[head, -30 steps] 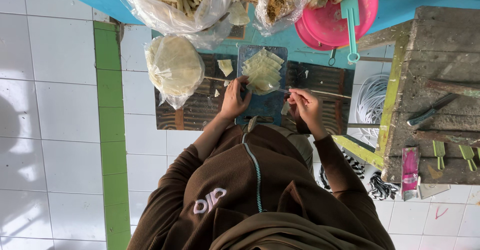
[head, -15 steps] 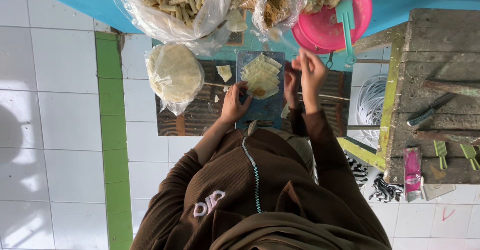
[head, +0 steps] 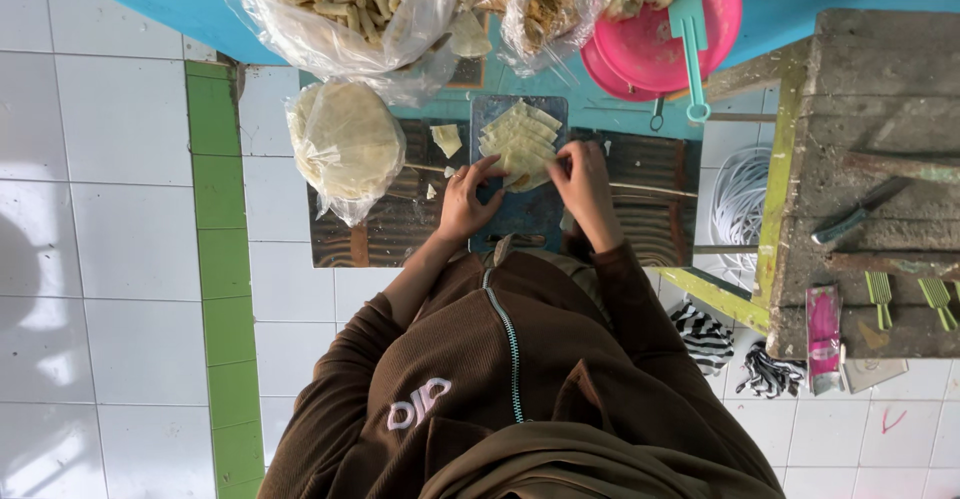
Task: The person tears thin dough sheets into smaller pieces on a cutting board, folds the pieces, and stacks them. They use a plastic spatula to gather and move the folded pieces, then unwrap a round dough ball from plastic wrap at the end.
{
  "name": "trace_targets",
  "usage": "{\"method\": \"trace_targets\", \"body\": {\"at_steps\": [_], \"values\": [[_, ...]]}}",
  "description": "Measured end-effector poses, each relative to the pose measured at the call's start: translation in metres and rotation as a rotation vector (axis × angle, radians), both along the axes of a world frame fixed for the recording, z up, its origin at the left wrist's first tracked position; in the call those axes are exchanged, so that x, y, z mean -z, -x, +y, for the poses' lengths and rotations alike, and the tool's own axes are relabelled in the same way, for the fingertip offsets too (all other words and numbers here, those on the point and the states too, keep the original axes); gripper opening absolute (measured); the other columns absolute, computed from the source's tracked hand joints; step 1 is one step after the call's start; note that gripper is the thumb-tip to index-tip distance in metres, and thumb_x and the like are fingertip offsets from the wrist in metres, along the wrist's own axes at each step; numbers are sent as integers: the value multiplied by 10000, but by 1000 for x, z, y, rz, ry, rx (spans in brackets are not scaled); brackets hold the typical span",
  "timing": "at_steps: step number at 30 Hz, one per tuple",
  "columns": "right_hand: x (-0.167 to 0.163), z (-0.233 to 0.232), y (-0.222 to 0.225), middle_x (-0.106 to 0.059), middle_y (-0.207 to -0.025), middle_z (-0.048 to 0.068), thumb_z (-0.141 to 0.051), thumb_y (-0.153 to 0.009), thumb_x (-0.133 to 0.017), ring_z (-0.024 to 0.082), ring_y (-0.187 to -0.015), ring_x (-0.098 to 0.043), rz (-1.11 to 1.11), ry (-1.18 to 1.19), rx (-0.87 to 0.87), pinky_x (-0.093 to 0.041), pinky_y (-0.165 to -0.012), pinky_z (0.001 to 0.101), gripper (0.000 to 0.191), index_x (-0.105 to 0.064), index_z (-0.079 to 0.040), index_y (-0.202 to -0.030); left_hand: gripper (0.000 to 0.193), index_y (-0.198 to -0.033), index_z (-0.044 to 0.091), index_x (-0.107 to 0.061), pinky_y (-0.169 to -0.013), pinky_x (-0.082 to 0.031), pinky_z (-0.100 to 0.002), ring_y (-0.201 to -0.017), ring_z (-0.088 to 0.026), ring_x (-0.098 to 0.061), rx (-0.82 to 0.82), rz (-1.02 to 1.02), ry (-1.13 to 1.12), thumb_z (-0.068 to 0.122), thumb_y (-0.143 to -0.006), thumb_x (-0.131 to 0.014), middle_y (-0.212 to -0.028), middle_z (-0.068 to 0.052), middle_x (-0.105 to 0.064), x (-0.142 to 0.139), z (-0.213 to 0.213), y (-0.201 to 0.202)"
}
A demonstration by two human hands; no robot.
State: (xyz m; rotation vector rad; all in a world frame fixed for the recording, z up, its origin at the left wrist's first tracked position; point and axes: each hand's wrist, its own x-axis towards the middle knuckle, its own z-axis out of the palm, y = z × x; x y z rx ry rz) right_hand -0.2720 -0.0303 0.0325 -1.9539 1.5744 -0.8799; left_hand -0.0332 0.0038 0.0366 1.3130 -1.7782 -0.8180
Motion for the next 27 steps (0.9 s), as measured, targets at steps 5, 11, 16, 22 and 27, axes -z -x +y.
{"method": "trace_targets", "body": {"at_steps": [5,11,16,22,27], "values": [[14,9,-6,-561,-916,139,-118,-889,-789,343,-886,-582,84,125,-13,-477,-748,457,281,-533,-23,-957,588,-1329,107,-591,-845,-493,-381,-865,-233,-600,12,-37,-14,66,-766,-758,-1111,7,-742,-2,-3,0],[30,5,-11,-616,-832,116,-101,-933,-771,311,-762,-640,-18,47,42,-505,-677,425,226,-553,-44,-949,341,-1090,144,-710,-820,-531,-363,-887,-231,-632,36,-47,-8,62,-762,-759,-1102,8,-741,10,-13,0],[38,3,-6,-679,-819,89,-45,-903,-760,255,-719,-705,-191,-84,79,-544,-631,359,332,-497,-30,-1105,375,-1112,129,-698,-804,-546,-337,-918,-241,-638,49,26,-21,57,-750,-767,-1139,6,-737,23,-20,1],[35,3,-14,-653,-880,83,4,-931,-729,168,-769,-700,-386,-108,83,-580,-697,293,377,-484,-32,-1216,390,-1110,159,-735,-809,-535,-338,-882,-240,-633,42,-19,-32,32,-744,-776,-1120,12,-750,30,-19,5],[26,3,-26,-645,-952,83,7,-959,-721,139,-860,-694,-436,-63,55,-591,-757,286,402,-499,-32,-1292,341,-1062,172,-760,-809,-526,-353,-847,-236,-631,27,-46,-32,64,-742,-805,-1099,21,-759,32,-20,8]]}}
